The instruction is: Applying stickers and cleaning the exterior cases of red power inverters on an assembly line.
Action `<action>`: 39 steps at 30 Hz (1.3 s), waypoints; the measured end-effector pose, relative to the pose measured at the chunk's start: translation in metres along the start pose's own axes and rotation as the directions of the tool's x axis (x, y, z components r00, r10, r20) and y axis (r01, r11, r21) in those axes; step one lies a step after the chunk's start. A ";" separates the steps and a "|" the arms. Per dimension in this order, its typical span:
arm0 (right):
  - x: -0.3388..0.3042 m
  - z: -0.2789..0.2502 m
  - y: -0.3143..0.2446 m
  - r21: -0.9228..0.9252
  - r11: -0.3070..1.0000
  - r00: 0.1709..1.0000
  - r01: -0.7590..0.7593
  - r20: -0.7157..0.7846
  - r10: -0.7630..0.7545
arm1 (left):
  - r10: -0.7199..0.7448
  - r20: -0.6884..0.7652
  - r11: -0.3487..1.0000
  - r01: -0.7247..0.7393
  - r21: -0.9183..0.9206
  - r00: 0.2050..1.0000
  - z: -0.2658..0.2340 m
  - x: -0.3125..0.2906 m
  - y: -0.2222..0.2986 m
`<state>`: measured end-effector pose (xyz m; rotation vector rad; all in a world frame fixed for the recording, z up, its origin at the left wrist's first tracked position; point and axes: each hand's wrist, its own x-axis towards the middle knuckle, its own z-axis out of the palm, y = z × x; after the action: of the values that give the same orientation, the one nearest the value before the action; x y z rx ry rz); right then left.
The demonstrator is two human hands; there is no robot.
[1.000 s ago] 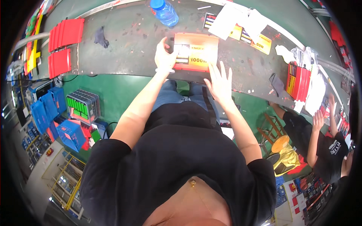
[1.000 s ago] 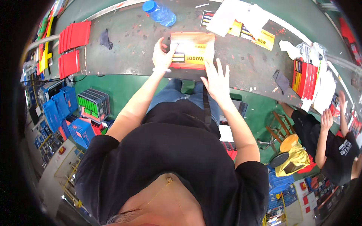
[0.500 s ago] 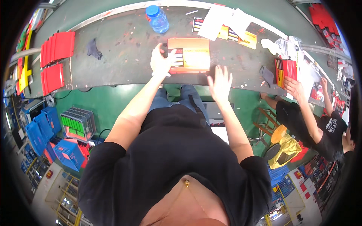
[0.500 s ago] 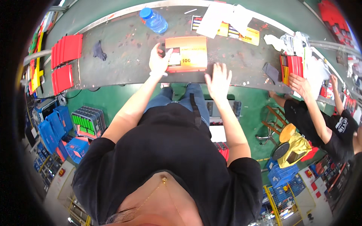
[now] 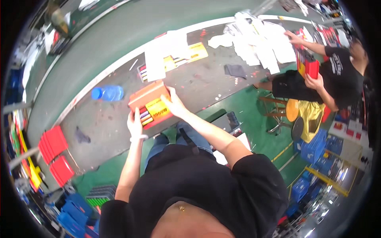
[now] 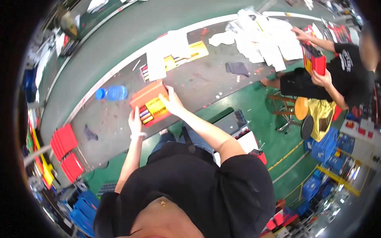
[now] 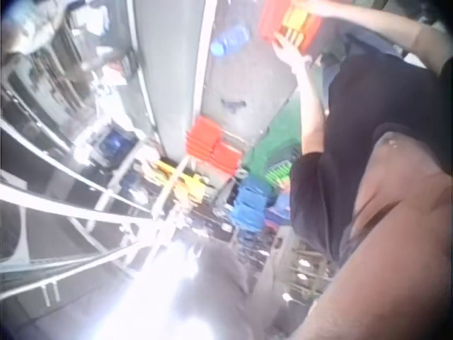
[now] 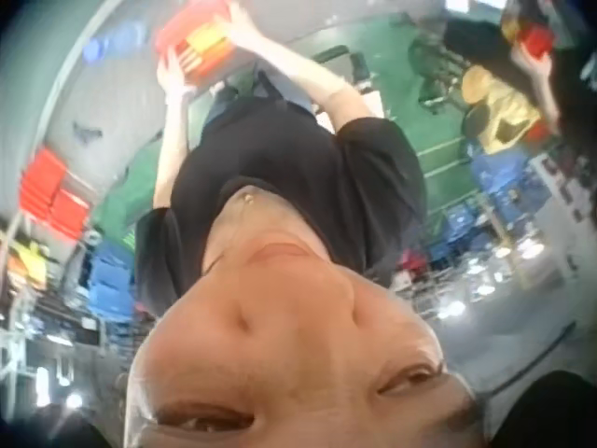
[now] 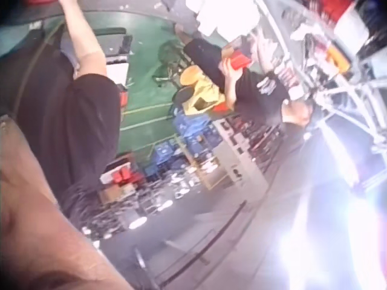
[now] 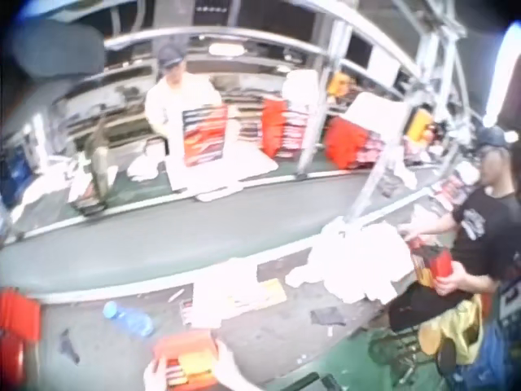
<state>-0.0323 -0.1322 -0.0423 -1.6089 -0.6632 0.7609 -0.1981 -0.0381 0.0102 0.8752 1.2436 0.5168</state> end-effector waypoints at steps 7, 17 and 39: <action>-0.020 -0.167 -0.050 0.105 0.969 0.962 -0.223 0.184 0.202 | 0.309 0.527 0.896 -0.428 0.118 0.792 0.087 -0.018 0.015; 0.030 -0.335 -0.043 -0.077 0.988 0.877 0.136 -0.454 -0.156 | 0.381 0.641 0.505 -0.731 0.460 0.666 0.144 -0.033 0.013; 0.016 -0.295 0.019 -0.599 0.365 0.497 -0.713 -0.798 -0.340 | 0.291 -0.871 0.950 -0.012 0.312 0.396 -0.359 0.000 0.008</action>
<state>0.2077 -0.3047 -0.0306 -2.8769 0.0230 -0.5536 -0.5397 0.0693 -0.0095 0.9473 2.3212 1.1056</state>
